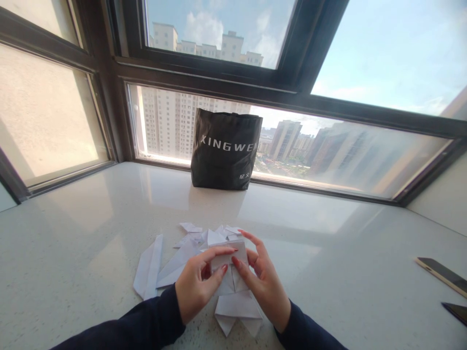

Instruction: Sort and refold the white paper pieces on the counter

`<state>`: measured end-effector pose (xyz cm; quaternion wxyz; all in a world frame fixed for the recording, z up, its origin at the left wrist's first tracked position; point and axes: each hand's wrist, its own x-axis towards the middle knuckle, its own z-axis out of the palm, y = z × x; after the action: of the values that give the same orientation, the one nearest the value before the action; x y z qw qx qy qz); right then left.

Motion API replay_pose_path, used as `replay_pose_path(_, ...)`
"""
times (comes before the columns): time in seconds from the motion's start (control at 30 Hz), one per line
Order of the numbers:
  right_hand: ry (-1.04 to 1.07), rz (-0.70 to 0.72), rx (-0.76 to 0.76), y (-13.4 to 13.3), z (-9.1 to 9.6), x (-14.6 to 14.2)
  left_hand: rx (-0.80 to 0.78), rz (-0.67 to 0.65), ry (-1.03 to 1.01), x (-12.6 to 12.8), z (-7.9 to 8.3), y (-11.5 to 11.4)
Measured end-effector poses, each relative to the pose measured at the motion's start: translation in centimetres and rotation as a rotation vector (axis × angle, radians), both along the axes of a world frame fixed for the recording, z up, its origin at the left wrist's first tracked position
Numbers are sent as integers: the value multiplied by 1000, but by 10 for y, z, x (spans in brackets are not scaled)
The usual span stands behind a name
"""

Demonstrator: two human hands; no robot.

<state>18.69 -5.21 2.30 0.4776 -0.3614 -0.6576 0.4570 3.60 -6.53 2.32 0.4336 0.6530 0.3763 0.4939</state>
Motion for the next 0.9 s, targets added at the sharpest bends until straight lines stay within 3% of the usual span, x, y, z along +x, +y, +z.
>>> replay_pose_path(0.33, 43, 46, -19, -6, 3, -3, -36, -19, -142, 3, -7, 9)
replay_pose_path(0.6, -3, 12, 0, -3, -2, 1, -8, -29, -96, 0, 0, 5)
replay_pose_path(0.9, 2, 33, -17, -8, -1, -2, -21, 54, -135, 0, -5, 10)
